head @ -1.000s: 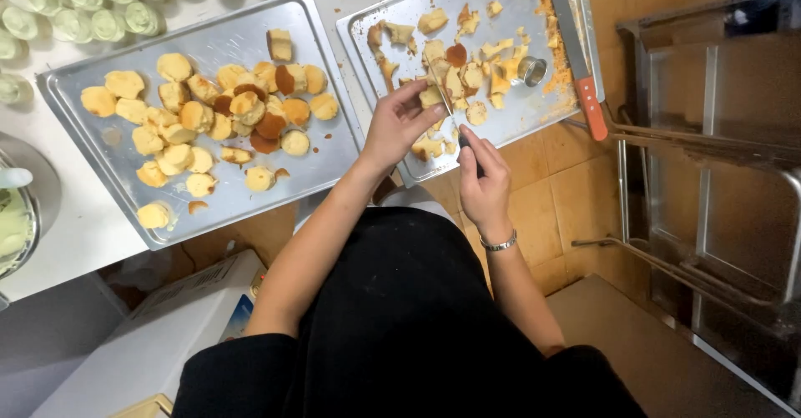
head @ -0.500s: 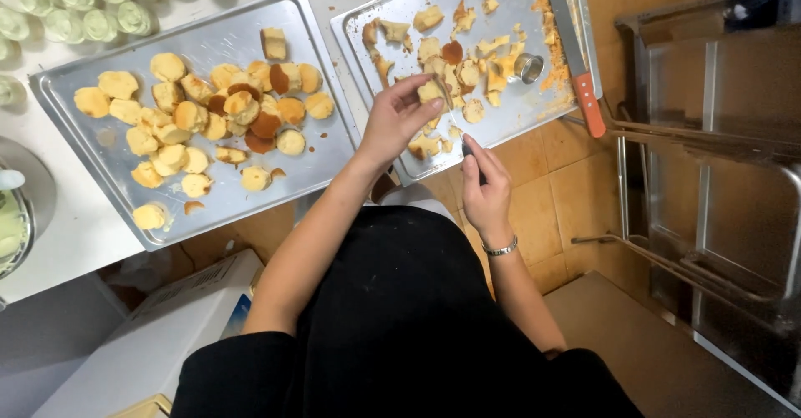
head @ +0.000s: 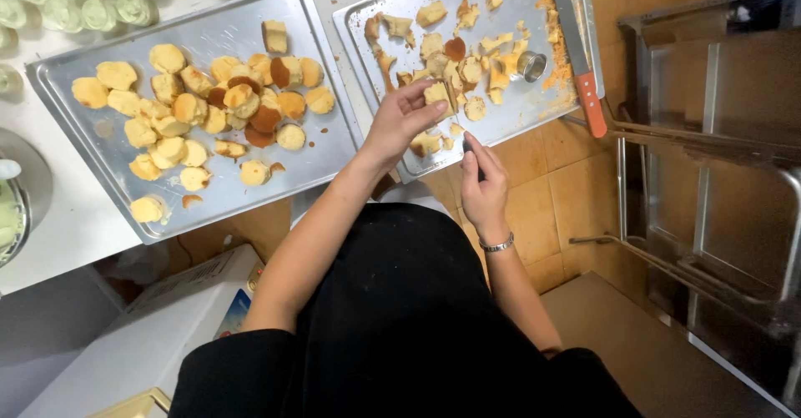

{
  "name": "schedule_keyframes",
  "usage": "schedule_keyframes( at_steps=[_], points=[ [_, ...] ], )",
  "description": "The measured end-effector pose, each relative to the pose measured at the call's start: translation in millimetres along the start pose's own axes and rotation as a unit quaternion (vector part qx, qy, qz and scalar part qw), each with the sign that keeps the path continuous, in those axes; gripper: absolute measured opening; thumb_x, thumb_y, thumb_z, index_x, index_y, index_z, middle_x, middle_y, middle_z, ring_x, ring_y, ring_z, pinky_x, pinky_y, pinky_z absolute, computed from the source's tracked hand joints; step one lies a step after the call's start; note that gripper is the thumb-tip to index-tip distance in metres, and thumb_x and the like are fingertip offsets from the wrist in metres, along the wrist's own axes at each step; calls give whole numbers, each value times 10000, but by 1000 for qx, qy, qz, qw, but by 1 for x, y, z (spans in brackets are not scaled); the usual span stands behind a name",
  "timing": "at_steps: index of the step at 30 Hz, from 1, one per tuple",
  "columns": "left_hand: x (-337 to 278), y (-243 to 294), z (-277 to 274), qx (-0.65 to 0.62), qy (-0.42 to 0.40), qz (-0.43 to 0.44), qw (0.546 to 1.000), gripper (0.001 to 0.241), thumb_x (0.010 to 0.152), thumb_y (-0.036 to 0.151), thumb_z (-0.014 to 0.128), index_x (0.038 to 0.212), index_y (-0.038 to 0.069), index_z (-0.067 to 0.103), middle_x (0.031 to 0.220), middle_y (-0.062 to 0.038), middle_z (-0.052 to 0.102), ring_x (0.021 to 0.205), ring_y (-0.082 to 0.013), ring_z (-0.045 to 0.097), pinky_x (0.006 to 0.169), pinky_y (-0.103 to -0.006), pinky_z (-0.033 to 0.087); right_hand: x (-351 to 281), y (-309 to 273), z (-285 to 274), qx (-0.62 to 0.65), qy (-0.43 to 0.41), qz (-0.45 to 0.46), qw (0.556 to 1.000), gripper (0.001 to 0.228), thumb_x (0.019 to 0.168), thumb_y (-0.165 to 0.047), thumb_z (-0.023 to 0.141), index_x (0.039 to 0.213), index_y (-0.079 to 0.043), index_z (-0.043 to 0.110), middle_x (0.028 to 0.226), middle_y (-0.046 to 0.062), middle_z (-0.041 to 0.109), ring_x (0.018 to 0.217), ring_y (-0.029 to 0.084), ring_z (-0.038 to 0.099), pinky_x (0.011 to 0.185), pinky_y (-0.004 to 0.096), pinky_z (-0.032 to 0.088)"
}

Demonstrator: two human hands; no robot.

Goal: Slicing small cake pieces on a tray using a knife.

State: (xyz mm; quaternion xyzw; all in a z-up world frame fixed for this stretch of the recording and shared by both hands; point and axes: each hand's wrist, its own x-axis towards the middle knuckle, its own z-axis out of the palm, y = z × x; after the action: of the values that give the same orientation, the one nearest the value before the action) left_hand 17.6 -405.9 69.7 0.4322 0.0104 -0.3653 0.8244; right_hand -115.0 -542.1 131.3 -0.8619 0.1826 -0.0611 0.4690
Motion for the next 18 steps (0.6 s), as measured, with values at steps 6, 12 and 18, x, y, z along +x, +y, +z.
schedule_keyframes(
  at_steps=[6,12,18],
  points=[
    [12,-26,-10,-59,-35,-41,997,501,991,122,750,1390,-111,557,1146,-101,672,1032,-122,650,910,-277,564,7,15,9,2,15,5,1000,313,1082,-114,545,1334,36,653,937,67,650,830,132,604,767,279,509],
    [5,-1,-5,12,92,-37,995,516,967,154,692,1442,33,533,1143,-51,691,1003,-123,689,828,-264,559,20,67,15,120,33,76,989,351,1113,-153,537,1345,74,669,851,28,593,776,90,505,719,271,454],
    [-36,28,-48,-3,74,78,994,518,1015,44,672,1512,11,529,1213,-67,654,1074,-114,622,940,-275,551,16,-32,30,41,-104,-56,992,305,1045,-68,568,1313,40,666,904,73,649,803,136,602,740,276,495]
  ],
)
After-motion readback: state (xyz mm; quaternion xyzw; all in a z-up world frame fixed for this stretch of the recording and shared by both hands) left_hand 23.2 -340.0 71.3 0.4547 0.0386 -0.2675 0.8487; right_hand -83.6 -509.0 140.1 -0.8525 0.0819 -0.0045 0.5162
